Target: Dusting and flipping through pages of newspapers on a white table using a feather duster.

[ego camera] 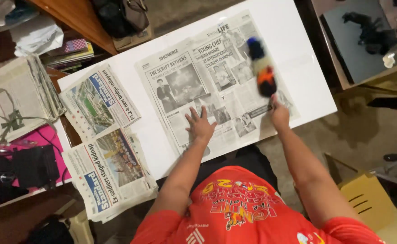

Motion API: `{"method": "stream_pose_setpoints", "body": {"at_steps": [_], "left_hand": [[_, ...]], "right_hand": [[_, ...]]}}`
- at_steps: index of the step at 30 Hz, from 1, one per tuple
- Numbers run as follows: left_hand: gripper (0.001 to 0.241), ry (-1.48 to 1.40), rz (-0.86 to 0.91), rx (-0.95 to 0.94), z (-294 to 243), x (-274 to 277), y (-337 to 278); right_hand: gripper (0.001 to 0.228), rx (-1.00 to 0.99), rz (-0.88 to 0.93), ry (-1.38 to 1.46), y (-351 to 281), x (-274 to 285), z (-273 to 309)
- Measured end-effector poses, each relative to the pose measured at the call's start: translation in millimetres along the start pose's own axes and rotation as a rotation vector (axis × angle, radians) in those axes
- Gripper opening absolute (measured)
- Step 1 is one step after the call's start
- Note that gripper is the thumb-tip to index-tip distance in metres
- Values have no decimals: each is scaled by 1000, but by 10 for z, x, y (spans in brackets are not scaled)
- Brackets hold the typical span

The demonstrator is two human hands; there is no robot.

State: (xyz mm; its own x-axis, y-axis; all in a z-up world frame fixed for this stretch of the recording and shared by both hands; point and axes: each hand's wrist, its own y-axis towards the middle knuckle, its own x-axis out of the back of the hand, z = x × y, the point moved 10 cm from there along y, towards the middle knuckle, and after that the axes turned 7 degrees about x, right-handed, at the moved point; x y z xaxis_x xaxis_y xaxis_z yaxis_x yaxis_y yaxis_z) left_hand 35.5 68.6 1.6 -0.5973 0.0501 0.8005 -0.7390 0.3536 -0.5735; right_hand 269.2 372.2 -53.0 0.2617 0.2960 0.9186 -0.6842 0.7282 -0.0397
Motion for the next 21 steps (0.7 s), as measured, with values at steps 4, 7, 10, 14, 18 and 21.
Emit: {"method": "stream_pose_setpoints", "body": {"at_steps": [4,7,10,14,18,21], "left_hand": [[100,36,36,-1,2,73,19],[100,156,-11,-48,-84,99,78],[101,186,12,-31,-42,69,105],[101,190,1,-35,-74,94,105],[102,181,-13,-50,-64,151,60],[101,174,1,-21,-164,262,48]], "right_hand": [[54,-125,-133,181,-171,746,442],[57,-205,61,338,-833,516,607],[38,107,37,297,-1506,122,576],[48,-228,1,265,-1457,546,72],[55,-240,-255,236,-1228,1061,-101],[46,-31,-73,305,-1662,485,101]]}}
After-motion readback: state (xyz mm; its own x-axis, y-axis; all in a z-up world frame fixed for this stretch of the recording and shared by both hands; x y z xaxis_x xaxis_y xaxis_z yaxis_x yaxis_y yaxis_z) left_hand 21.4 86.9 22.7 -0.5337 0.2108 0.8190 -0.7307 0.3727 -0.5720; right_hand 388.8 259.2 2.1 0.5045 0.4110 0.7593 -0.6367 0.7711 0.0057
